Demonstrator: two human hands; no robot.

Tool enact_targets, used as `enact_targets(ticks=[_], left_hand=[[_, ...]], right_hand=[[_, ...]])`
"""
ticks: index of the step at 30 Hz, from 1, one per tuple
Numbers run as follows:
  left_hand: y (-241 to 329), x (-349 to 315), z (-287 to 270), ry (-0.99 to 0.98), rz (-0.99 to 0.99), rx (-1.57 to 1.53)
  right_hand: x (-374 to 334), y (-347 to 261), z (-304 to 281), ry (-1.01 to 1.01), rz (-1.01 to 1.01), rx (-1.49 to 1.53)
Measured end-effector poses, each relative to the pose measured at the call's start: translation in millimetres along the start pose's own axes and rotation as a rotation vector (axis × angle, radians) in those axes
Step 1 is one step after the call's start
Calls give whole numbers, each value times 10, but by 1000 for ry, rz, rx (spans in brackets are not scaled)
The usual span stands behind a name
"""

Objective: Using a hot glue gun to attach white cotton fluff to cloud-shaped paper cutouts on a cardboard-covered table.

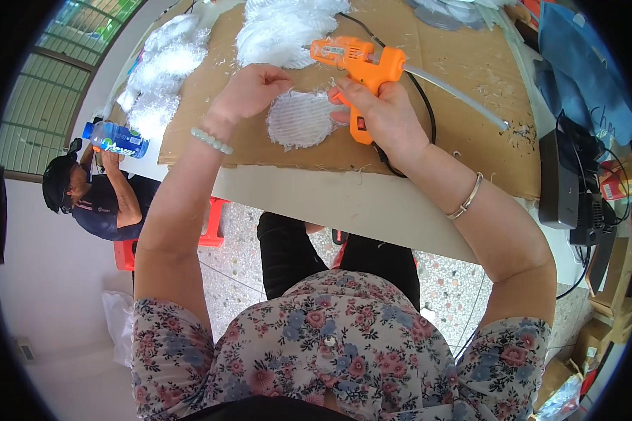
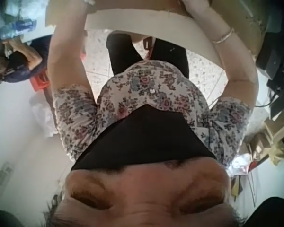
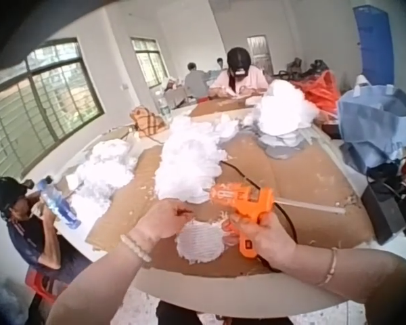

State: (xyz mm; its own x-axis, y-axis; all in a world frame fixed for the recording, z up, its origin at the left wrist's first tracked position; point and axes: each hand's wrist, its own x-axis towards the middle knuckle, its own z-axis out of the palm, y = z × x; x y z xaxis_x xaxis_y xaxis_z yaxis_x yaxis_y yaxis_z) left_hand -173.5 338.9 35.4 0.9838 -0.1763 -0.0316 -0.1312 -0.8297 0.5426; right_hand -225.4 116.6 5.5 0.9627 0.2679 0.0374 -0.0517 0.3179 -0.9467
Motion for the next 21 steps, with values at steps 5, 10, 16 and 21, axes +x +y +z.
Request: enact_targets(ticks=[5,10,16,21], left_hand=[[25,96,4,-124,29,-11],[-16,131,-12,-181,59,-10],[-56,-30,26,-118,238,-86],[-76,-191,85,117,646,196]], right_hand=[[11,30,0,4,1,-5],[-7,6,17,3,2,-23],[-15,-33,23,9,28,-49],[-3,-5,6,0,22,-47]])
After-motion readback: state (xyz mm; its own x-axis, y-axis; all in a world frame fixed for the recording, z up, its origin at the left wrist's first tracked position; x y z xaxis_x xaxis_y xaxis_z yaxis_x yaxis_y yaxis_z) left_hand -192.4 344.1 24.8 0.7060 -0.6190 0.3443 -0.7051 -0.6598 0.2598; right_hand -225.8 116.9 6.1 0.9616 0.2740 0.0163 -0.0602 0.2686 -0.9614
